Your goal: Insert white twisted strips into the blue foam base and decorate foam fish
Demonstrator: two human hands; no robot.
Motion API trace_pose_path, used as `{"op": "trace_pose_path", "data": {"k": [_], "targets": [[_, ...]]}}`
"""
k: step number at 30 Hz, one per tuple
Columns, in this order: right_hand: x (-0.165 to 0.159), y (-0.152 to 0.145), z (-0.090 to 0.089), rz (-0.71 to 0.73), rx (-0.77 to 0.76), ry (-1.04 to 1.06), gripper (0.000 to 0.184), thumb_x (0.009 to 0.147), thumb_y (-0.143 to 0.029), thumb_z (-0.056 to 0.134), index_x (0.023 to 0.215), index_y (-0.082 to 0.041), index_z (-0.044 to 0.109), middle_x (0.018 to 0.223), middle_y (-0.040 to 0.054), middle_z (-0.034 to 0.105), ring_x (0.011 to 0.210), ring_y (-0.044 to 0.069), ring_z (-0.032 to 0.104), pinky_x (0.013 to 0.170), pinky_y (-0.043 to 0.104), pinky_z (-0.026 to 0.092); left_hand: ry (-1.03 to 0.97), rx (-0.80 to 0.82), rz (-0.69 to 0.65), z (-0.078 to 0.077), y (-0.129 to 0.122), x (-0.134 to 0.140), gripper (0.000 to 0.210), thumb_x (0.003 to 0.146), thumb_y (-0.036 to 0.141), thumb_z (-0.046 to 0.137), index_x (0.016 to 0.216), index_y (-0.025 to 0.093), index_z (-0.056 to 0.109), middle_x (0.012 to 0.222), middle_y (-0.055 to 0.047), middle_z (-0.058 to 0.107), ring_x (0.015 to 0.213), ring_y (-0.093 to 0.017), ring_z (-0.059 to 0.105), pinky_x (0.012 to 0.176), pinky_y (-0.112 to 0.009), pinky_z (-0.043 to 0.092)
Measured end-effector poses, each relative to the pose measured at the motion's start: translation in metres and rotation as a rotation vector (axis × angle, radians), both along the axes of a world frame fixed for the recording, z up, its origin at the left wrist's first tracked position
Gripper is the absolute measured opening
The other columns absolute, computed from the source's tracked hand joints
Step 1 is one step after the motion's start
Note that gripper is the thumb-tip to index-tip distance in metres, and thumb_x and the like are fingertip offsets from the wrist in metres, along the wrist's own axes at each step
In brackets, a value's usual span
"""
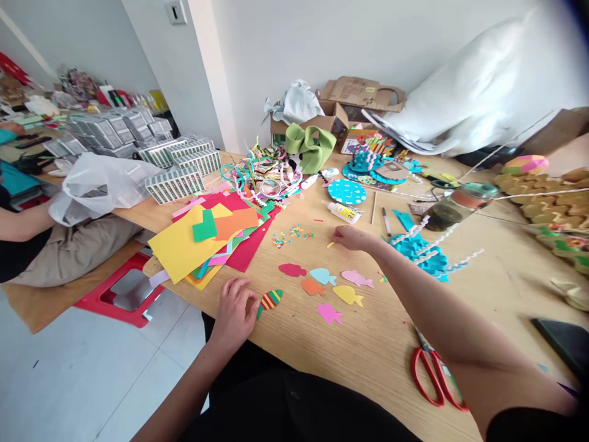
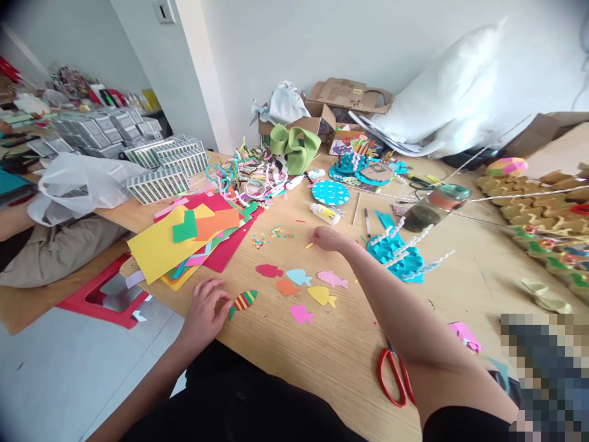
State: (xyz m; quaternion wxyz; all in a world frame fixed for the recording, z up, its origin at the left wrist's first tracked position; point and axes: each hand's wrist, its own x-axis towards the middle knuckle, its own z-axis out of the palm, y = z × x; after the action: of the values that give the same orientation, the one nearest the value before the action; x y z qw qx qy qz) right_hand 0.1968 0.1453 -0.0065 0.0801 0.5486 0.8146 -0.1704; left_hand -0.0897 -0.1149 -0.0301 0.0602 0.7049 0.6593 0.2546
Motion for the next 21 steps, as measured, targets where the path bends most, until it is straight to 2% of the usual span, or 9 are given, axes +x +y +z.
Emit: {"op": "trace_pose_path", "data": {"k": [5, 11, 16, 21], "targets": [[0.006, -0.006, 0.006, -0.049, -0.038, 0.056, 0.013, 0.080, -0.022, 0.056, 0.083, -0.014, 0.065, 0.089, 0.0091, 0.068, 0.076, 0.018, 0.058, 0.057, 0.023, 0.037, 0.006, 0.023, 0.010, -0.002, 0.005, 0.001, 0.008, 0.082, 0.022, 0.053, 0.078, 0.019, 0.059, 0.113, -0.011, 0.057, 0.117, -0.030, 0.042, 0.098, -0.049, 0.038], [0.012, -0.029, 0.014, -0.113, -0.100, 0.151, 0.016, 0.085, -0.026, 0.049, 0.084, -0.015, 0.060, 0.081, 0.0057, 0.066, 0.067, 0.013, 0.056, 0.052, 0.021, 0.037, 0.022, 0.010, 0.057, -0.001, 0.011, 0.008, 0.013, 0.078, 0.029, 0.060, 0.073, 0.018, 0.057, 0.112, -0.014, 0.057, 0.114, -0.031, 0.044, 0.097, -0.050, 0.039], [0.017, -0.049, 0.016, -0.200, -0.134, 0.420, 0.020, 0.082, -0.035, 0.051, 0.079, -0.016, 0.057, 0.072, 0.0047, 0.062, 0.064, 0.013, 0.054, 0.055, 0.022, 0.039, 0.015, -0.031, 0.107, 0.002, 0.012, 0.013, 0.012, 0.071, 0.027, 0.065, 0.069, 0.018, 0.058, 0.112, -0.013, 0.056, 0.113, -0.032, 0.044, 0.097, -0.049, 0.039], [0.012, -0.073, 0.019, -0.168, -0.149, 0.598, 0.026, 0.078, -0.044, 0.052, 0.076, -0.019, 0.056, 0.068, 0.0025, 0.058, 0.063, 0.013, 0.051, 0.057, 0.024, 0.039, 0.028, -0.036, 0.146, 0.000, 0.012, 0.016, 0.010, 0.070, 0.026, 0.066, 0.067, 0.018, 0.060, 0.115, -0.012, 0.055, 0.119, -0.033, 0.039, 0.101, -0.050, 0.036]]}}
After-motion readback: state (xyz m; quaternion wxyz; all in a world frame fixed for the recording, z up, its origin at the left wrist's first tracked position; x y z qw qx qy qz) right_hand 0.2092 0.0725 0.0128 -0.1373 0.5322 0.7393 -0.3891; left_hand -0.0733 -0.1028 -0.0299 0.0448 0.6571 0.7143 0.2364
